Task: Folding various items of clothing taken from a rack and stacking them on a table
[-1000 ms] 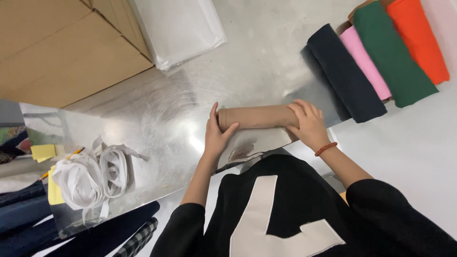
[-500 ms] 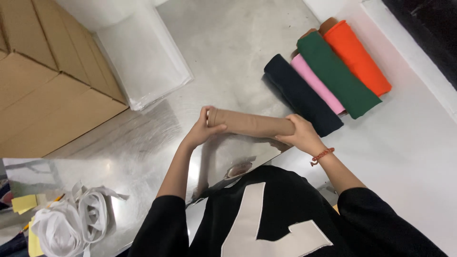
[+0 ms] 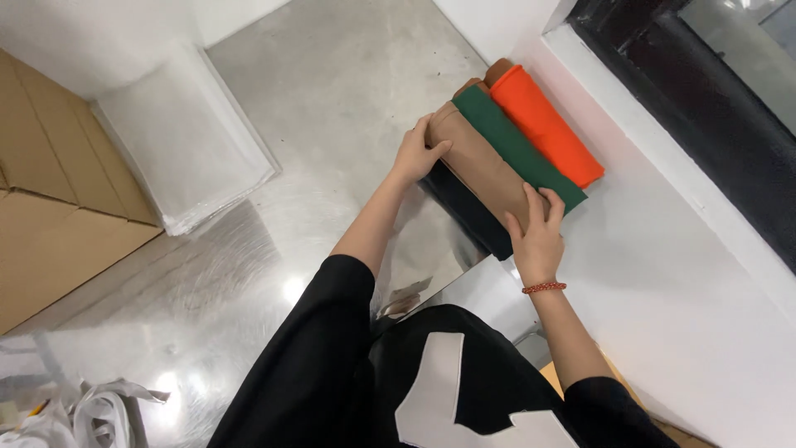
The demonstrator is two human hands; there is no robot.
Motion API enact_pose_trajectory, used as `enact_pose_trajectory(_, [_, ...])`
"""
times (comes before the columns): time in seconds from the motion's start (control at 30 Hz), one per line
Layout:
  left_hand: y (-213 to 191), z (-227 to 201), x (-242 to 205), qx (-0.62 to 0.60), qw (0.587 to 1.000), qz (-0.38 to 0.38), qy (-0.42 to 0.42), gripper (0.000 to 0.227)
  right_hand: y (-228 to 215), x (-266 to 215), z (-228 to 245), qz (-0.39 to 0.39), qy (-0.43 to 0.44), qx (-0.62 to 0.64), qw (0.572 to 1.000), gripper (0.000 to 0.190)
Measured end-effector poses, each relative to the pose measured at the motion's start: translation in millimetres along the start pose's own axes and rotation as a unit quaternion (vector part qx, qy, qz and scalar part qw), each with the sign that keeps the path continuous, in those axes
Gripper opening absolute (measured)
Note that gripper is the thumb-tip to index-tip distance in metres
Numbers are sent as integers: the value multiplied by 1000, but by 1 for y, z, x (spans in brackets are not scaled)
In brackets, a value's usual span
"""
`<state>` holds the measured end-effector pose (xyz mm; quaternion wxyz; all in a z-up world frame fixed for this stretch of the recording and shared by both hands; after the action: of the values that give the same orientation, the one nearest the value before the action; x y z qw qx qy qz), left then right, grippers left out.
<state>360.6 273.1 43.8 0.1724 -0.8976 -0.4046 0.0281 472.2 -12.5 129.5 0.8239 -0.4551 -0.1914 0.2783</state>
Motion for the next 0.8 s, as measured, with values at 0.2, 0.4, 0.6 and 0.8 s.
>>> enact_pose_trajectory(0.2, [-41, -21, -56, 81, 991, -102, -9, 50, -21, 2, 15, 42, -7, -60, 997, 68])
enact_pose_trajectory(0.4, [-93, 61, -230, 268, 925, -224, -153, 44, 4, 9, 18, 30, -32, -22, 999, 64])
enact_pose_trajectory(0.6, [-130, 23, -396, 401, 865, -286, -99, 35, -8, -35, 107, 169, -51, -3, 984, 66])
enact_pose_trajectory(0.8, [-125, 47, -444, 416, 816, -309, -256, 53, 137, -129, 181, 307, -357, 114, 875, 49])
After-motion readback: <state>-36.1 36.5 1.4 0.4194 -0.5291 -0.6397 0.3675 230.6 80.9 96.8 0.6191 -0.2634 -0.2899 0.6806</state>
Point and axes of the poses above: each hand's wrist, its own x-axis towards the middle knuckle, its own y-axis out of the palm, z = x × y, the point moved 6 cm from there along x, towards the middle knuckle, and after that the axes turned 13 degrees about y, right-handed, at the moved point
